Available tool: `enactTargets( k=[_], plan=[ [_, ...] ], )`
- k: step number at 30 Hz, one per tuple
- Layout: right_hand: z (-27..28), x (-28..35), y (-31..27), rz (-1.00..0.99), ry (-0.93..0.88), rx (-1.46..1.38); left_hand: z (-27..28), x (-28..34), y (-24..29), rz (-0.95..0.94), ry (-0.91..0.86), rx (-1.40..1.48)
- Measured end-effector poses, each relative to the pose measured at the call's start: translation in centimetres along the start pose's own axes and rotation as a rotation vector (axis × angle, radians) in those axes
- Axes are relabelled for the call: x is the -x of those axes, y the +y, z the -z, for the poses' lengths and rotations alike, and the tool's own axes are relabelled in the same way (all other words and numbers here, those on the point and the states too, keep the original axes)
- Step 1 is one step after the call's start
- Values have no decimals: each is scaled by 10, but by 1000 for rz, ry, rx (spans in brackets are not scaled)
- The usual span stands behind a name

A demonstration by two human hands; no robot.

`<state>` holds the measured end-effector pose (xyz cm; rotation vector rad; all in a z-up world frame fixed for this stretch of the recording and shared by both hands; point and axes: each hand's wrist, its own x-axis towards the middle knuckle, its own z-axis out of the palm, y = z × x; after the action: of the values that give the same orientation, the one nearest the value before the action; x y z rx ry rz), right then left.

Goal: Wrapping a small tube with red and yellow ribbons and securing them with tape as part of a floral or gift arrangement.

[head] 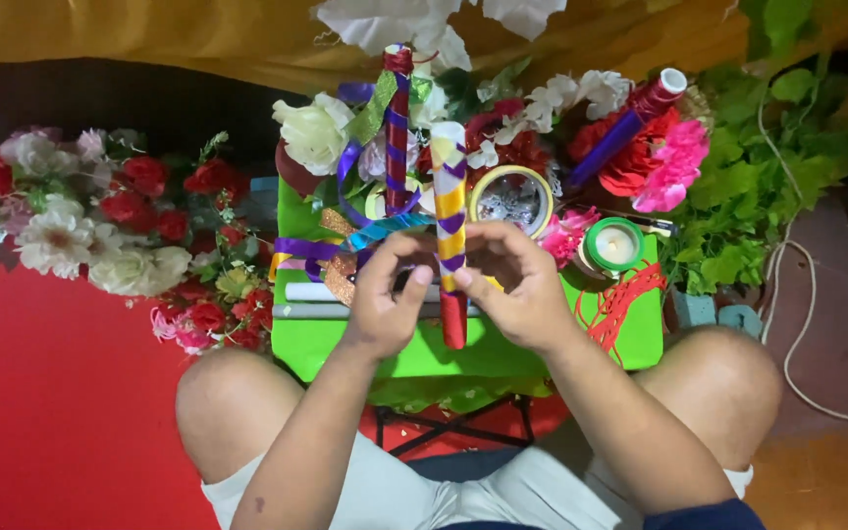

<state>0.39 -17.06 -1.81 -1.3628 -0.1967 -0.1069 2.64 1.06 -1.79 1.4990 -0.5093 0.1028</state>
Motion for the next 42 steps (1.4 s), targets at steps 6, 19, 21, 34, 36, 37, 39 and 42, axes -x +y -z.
enactTargets(
  k=[6, 19, 21, 34, 36, 37, 39, 42],
  plan=[
    [6, 14, 4, -54, -21, 25, 6, 15, -7, -16, -5, -149],
    [-9, 24, -14, -95, -184, -130, 12, 13, 13, 121, 76, 217],
    [-11, 23, -19, -125, -196, -113, 13, 19, 2, 149, 104, 264],
    [12, 17, -24, -42, -190, 185, 27, 11, -1, 127, 71, 224],
    [18, 11, -35, 86, -218, 427, 38, 5, 5, 76, 126, 310],
    [17, 10, -44, 78, -221, 425, 44, 3, 9, 83, 130, 311],
    [17, 6, -62, 101, -295, 559, 56, -4, 16, 13, 182, 225],
    [13, 3, -67, 165, -359, 636, 70, -2, 13, -15, 216, 210]
  ],
)
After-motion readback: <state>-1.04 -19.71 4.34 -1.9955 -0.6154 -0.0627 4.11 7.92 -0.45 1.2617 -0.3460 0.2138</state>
